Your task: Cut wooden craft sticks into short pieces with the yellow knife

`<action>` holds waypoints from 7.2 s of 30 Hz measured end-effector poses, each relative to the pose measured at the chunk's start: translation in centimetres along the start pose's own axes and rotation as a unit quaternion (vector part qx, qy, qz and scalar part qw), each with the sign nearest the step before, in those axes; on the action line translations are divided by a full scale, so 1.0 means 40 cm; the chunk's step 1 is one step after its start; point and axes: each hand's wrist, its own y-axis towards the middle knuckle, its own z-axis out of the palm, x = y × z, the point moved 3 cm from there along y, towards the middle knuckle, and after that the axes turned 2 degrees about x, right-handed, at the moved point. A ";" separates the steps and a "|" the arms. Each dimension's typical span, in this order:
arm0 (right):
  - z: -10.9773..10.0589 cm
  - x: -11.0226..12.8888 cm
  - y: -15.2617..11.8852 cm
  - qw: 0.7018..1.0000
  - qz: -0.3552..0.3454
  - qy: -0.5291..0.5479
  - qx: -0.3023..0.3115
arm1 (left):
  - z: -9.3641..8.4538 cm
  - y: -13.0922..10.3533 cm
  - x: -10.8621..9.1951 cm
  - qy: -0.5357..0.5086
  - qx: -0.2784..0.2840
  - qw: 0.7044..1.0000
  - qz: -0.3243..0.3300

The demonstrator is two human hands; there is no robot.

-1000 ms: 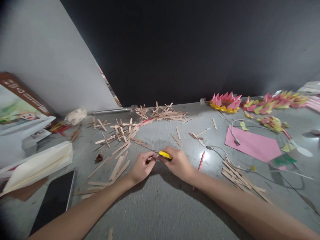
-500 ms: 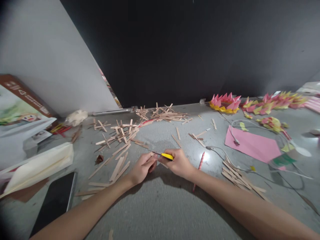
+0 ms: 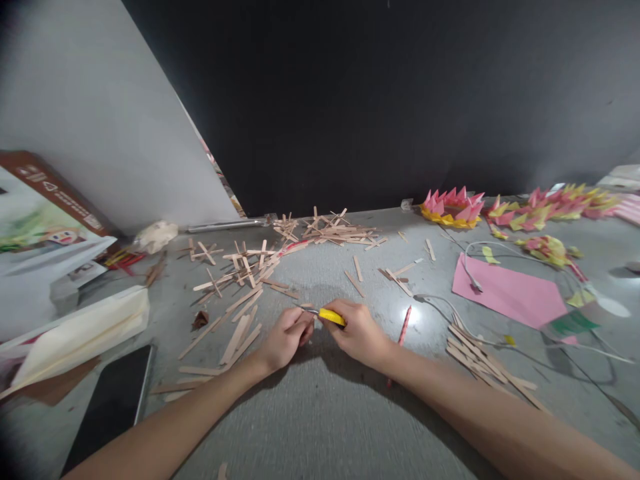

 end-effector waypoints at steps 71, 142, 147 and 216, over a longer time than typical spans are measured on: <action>-0.011 -0.032 -0.009 0.990 0.095 -0.071 -0.076 | 0.007 0.000 -0.001 0.022 0.007 1.000 0.014; -0.019 -0.041 0.015 0.963 0.209 0.169 -0.029 | 0.001 -0.002 -0.014 -0.028 -0.064 0.997 0.038; -0.018 -0.046 0.015 0.948 0.222 0.224 -0.040 | 0.000 -0.005 -0.019 -0.011 -0.053 0.997 0.058; 0.010 0.054 -0.030 0.933 0.268 0.234 0.049 | -0.001 -0.019 -0.012 0.164 -0.116 0.979 0.038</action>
